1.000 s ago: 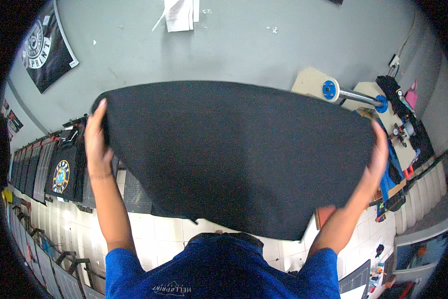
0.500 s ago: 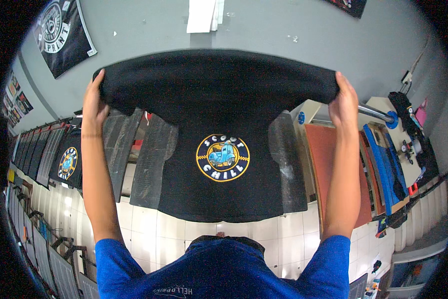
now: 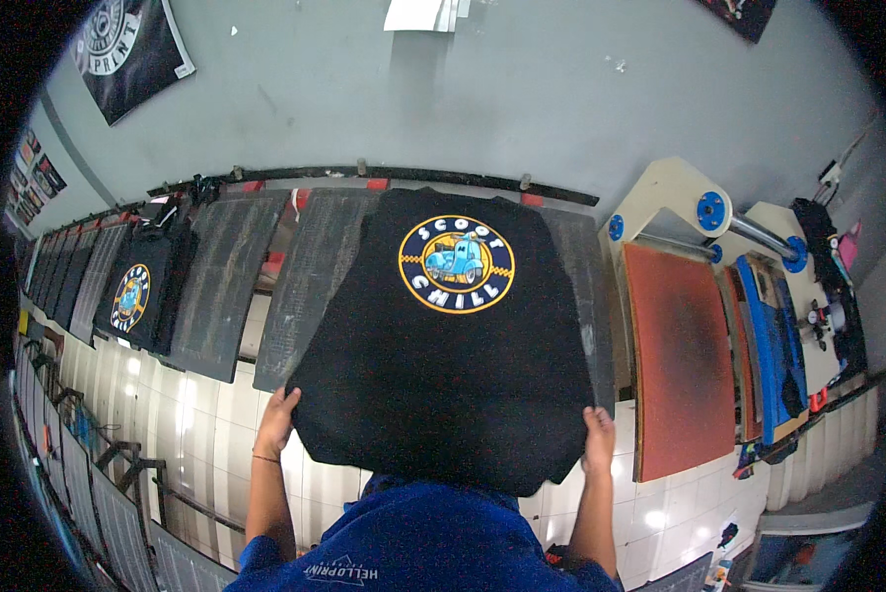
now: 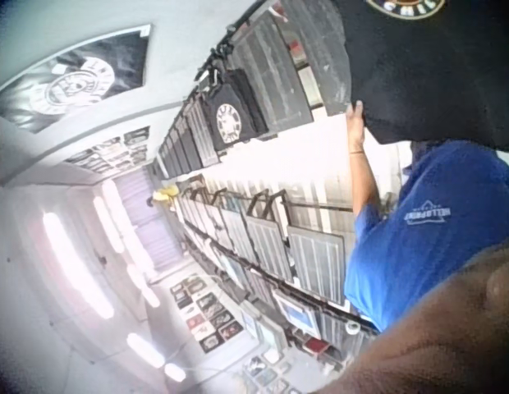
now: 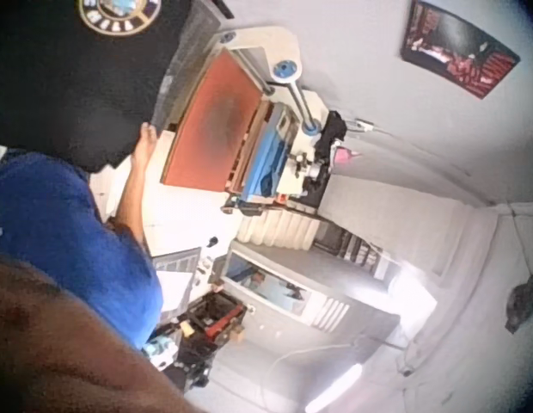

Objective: The person aligns a black shirt on a printing board, places a white sheet over the printed logo area, and uses a heat press machine to press the garment. They repeat these actions for multiple shirts, moving each one from a board to the press and back.

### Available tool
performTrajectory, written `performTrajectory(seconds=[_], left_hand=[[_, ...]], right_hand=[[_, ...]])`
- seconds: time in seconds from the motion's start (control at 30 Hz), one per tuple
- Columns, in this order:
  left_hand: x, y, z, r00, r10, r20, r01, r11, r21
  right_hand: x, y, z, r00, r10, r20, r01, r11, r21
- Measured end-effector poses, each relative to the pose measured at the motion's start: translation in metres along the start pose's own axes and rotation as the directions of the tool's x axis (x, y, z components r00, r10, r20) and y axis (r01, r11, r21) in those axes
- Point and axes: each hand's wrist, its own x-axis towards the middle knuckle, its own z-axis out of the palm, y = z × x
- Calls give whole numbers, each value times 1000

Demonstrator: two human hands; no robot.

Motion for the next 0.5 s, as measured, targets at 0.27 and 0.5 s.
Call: performTrajectory(seconds=[0.27,0.5], left_hand=[[0,-89,-32,982,-148,-119,138,986,-91],[-12,-83,-29,997,-65,-41,56,983,-176]], right_hand=[[20,109,-32,981,190,-37,-193,975,-111],[-2,83,-27,996,46,-78,-48,999,-24]])
